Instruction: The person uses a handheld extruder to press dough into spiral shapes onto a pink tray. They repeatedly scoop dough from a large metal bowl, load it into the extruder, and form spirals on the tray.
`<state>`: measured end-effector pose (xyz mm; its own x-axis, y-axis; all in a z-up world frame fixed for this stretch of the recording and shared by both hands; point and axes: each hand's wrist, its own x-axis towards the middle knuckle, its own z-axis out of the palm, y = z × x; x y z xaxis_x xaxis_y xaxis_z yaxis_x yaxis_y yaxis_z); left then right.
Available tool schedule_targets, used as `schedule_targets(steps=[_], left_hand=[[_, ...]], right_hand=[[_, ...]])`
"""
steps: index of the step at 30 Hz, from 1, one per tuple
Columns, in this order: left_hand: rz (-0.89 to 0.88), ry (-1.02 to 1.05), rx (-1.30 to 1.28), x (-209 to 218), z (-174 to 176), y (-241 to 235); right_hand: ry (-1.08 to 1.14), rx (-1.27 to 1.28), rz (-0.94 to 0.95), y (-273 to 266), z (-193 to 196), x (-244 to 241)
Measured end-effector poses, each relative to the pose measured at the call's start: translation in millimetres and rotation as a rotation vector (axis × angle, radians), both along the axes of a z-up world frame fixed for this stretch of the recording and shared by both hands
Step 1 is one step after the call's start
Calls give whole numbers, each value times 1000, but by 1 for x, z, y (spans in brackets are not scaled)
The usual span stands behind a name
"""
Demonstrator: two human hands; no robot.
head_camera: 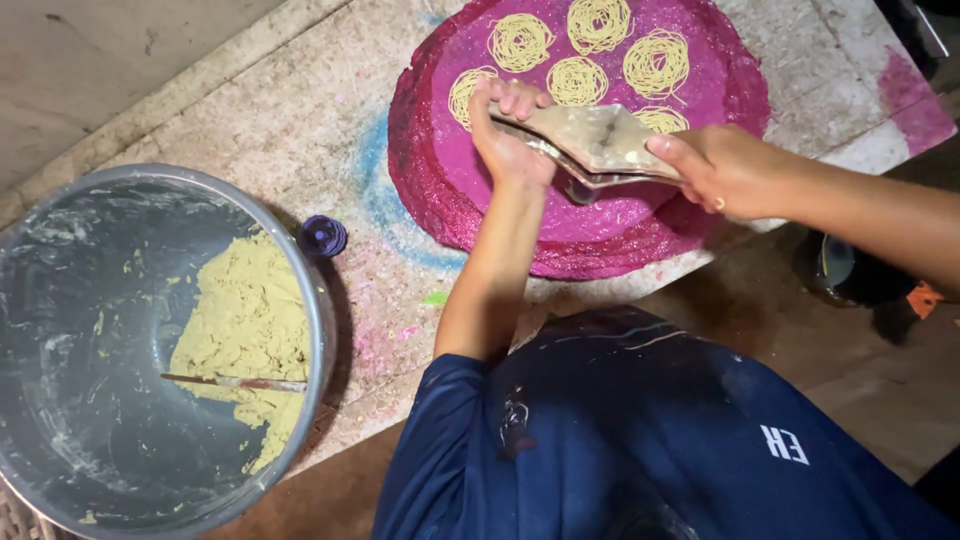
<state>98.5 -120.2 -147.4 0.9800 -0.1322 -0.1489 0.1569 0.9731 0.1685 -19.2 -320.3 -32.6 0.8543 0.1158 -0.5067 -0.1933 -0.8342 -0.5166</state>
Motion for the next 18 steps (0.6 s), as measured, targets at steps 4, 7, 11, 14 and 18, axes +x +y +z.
schedule_targets(steps=[4,7,11,14,18], left_hand=[[40,-2,-18,5,7,-12],[59,-54,16,11,21,-3],[5,41,-3,2,33,10],[22,53,-21,-8,37,-3],[55,25,3,8,48,-17]], right_hand=[[-40,-169,26,-2,15,8],[-112,-126,1,5,17,6],[-51,-71,6,10,20,-1],[-6,-177,22,-1,32,2],[-196,-196,40,-7,37,6]])
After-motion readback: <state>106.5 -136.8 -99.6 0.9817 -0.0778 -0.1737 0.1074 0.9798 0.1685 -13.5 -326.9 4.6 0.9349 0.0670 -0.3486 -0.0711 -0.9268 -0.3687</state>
